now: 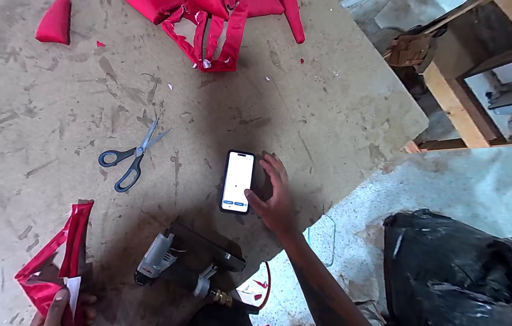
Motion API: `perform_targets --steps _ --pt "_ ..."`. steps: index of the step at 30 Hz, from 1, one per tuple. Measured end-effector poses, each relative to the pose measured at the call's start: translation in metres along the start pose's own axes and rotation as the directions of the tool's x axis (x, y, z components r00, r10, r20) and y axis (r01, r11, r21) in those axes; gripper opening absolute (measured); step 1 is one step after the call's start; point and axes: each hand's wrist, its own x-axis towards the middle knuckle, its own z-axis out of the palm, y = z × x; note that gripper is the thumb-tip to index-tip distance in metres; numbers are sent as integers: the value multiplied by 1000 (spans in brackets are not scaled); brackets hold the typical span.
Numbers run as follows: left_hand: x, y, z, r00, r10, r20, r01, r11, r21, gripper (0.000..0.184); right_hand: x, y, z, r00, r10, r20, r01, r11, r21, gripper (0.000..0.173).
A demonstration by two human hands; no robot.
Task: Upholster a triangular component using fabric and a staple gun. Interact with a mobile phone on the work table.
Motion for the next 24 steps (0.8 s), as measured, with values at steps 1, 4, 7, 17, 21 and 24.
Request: perform_targets --steps 1,4,7,17,21,24 --pt "0 0 0 1000 -3 2 3 1000 4 36 0 0 0 1000 1 -1 -1 1000 -3 71" --pt "0 -1 0 1000 -9 -9 10 1000 6 37 0 1 3 1000 -2 -16 2 1000 -6 68" --pt "-1 1 1 1000 -12 -25 12 1000 20 36 1 0 5 999 -1 -33 0 1000 -18 67" --pt "0 -4 -3 1000 -3 -14 3 1000 -11 35 1 2 11 997 -40 -67 32 994 -107 66" --pt "-1 -2 -2 1000 -18 -22 18 1000 -5 35 1 1 13 997 -33 -68 23 990 -140 71" --pt "-2 -1 -1 1000 -15 -25 15 1000 -2 35 2 -2 13 997 -26 -76 13 987 -162 74"
